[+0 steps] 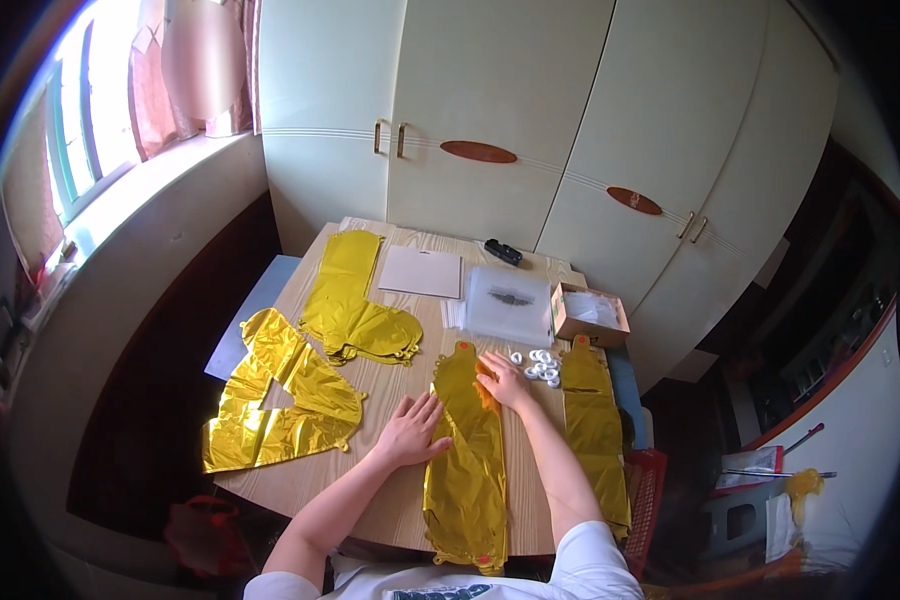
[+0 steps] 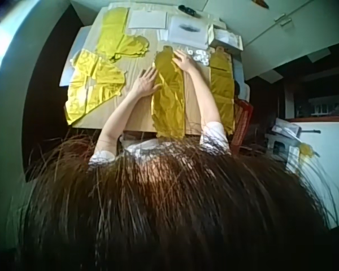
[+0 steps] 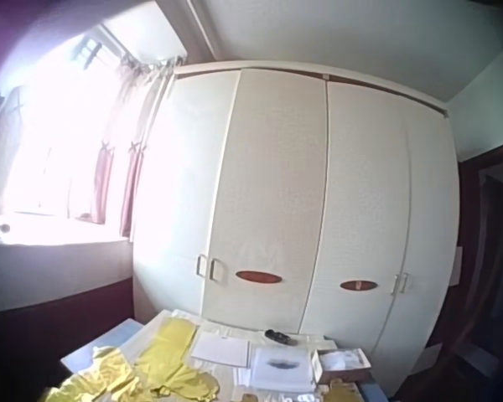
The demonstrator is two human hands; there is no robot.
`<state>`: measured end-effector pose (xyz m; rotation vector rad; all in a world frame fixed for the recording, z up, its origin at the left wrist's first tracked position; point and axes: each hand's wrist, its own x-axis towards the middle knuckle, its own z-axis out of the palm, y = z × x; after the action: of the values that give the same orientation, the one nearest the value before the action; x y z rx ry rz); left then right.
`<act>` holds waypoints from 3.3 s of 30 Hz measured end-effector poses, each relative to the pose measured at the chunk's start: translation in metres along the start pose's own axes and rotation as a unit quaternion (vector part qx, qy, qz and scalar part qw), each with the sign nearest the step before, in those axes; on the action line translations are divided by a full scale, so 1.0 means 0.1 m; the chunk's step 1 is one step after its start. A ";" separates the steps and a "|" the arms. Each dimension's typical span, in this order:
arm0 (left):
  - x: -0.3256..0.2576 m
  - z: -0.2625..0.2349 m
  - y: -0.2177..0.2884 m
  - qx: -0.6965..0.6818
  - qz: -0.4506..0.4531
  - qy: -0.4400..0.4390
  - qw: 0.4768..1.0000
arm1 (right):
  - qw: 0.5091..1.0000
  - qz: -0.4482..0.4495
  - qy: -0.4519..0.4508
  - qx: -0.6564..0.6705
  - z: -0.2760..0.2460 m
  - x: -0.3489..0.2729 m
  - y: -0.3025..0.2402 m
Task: Folding gold-colored foil packaging sheets at a table.
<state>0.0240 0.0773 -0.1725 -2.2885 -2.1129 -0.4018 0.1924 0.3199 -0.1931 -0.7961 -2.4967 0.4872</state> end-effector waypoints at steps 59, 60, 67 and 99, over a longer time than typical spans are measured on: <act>2.45 -0.22 -2.50 0.065 -0.121 -0.026 0.990 | 0.988 0.002 0.130 0.081 -0.03 0.09 -0.06; 2.52 -0.18 -2.53 0.067 -0.134 -0.027 0.988 | 0.989 -0.010 0.128 0.075 -0.03 0.07 -0.03; 2.65 -0.24 -2.82 0.078 -0.051 -0.092 0.991 | 0.992 0.005 0.115 0.051 0.01 0.07 -0.01; -0.07 -0.76 -0.12 0.164 0.231 0.205 0.937 | 0.663 0.253 0.054 0.702 -0.48 -0.72 -0.41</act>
<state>-0.0027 0.0587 -0.1022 -2.1686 -1.2884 -0.4234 0.2511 0.2532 -0.1579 -0.6859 -1.0101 2.0609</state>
